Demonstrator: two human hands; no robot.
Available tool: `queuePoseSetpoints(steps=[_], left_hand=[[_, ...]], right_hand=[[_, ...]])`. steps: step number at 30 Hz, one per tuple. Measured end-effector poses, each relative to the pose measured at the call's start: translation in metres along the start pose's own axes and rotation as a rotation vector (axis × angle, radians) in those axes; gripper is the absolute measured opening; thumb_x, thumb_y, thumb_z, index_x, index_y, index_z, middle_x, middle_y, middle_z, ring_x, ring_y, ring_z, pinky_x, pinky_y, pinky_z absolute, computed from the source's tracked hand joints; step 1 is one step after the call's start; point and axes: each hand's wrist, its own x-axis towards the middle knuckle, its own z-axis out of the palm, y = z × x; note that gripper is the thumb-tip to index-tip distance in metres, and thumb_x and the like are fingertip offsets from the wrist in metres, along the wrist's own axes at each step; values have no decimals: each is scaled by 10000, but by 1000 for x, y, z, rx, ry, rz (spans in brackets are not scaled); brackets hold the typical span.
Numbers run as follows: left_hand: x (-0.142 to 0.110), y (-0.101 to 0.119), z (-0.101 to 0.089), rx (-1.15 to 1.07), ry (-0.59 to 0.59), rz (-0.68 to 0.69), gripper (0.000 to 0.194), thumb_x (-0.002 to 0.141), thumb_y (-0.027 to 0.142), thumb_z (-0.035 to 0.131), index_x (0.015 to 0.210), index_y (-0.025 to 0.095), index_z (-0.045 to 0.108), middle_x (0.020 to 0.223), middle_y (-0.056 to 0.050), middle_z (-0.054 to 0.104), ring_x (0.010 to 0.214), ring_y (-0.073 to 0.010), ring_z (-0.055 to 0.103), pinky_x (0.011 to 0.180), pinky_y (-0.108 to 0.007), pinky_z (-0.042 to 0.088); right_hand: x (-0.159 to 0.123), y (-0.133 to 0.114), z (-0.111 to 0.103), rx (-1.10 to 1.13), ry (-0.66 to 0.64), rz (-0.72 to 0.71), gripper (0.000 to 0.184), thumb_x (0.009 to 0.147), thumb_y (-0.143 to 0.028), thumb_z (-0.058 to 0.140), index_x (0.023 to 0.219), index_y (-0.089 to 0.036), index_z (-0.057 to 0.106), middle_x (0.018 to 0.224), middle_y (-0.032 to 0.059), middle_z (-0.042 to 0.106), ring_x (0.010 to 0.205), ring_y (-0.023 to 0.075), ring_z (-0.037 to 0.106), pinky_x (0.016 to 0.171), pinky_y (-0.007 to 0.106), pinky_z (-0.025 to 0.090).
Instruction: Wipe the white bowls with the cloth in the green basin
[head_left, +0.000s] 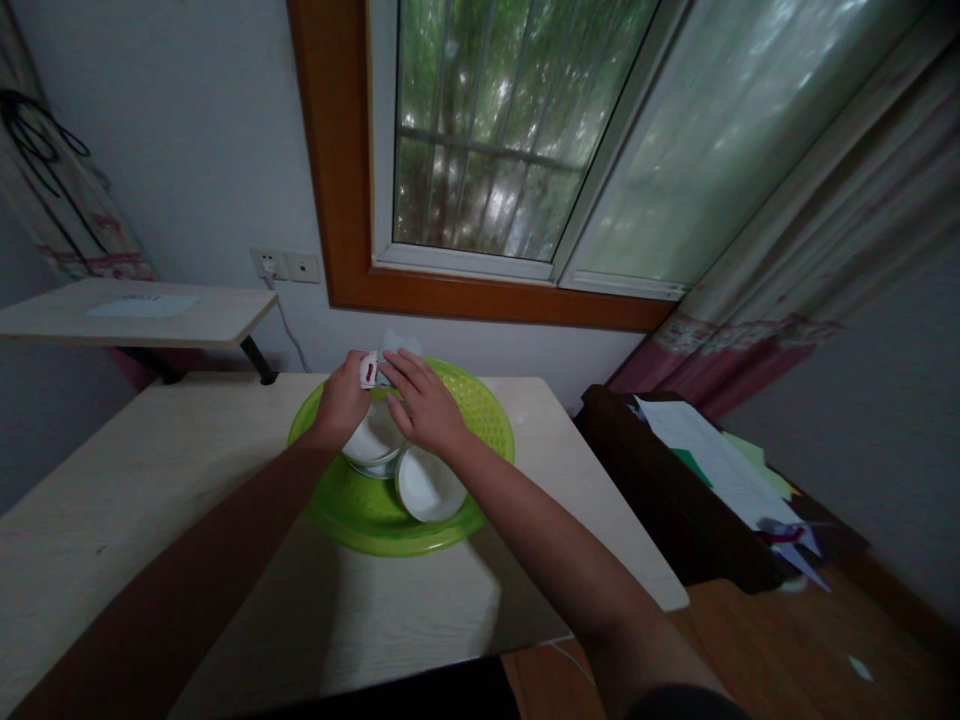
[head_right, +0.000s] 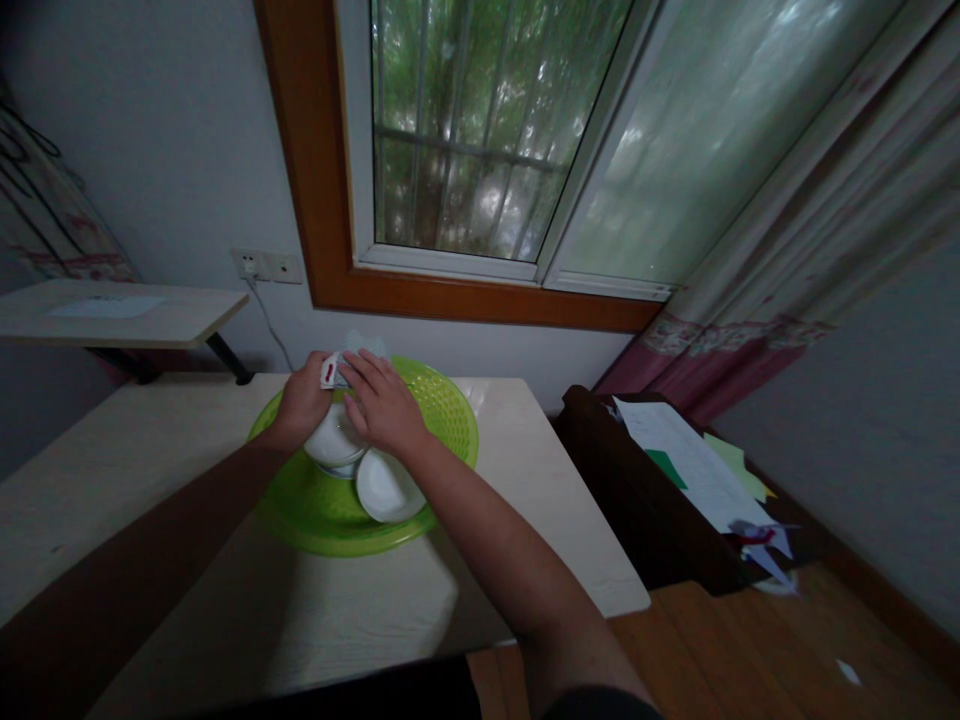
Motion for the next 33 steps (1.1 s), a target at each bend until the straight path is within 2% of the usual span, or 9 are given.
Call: queuePoseSetpoints(steps=[2,5,8,11,14,22,26,29,33], left_hand=[[1,-1,0,-31,28,-26,418,824,147,506,1237,197,538,1055,-107,718,912,-233,680,784,-323,506],[1,0,-2,-95,52,-38,448,802,126,517,1242,203,537,1070,-89,720,930,-219,674,805,-316,512],[1,2,-4,-133,47,-28,468,795,116,523,1255,205,532,1096,-87,717,967,-218,669,836,-320,513],[1,3,-4,-122,20,-18,463,803,117,522,1259,200,532,1097,-88,716,966,-219,670,837,-317,510],[0,4,-4,-97,-13,-2,452,817,122,520,1262,201,533,1101,-83,715,961,-212,669,835,-306,504],[-2,9,-4,-37,-89,57,374,865,174,525,1236,209,553,1107,-91,709,959,-209,661,833,-299,484],[-2,8,-4,-36,-95,84,345,879,191,512,1221,203,562,1071,-95,707,944,-205,657,828,-297,479],[-1,7,-3,-51,-56,72,370,858,156,505,1221,193,568,1072,-94,708,943,-209,659,827,-303,483],[0,4,-3,-94,10,34,442,812,112,505,1242,197,562,1093,-74,713,966,-207,662,839,-304,494]], right_hand=[[-1,7,0,51,71,108,483,1019,-317,410,1481,-181,426,1563,115,423,1478,219,345,1240,444,287],[-3,22,1,128,154,308,464,1039,-366,361,1424,-137,485,1451,159,546,1367,231,496,1182,422,373],[-7,32,4,186,130,401,474,1049,-432,326,1329,-139,572,1315,160,646,1266,243,584,1117,413,437],[-9,34,6,212,128,390,511,1043,-485,327,1368,-157,546,1345,154,631,1282,245,572,1120,416,431],[-9,31,5,208,136,319,528,1034,-498,351,1440,-184,478,1431,143,570,1332,246,527,1152,439,399],[-6,16,0,108,96,59,463,1027,-356,412,1477,-251,444,1514,90,492,1426,228,422,1210,477,334],[-3,9,0,82,66,-41,442,1007,-311,447,1440,-235,494,1487,95,518,1425,230,419,1207,478,338],[-1,9,-3,106,108,9,402,1012,-304,446,1402,-260,532,1447,77,555,1370,223,474,1179,475,367],[-2,20,-7,177,246,173,332,1034,-306,403,1277,-234,618,1289,91,651,1217,219,570,1087,442,440]])
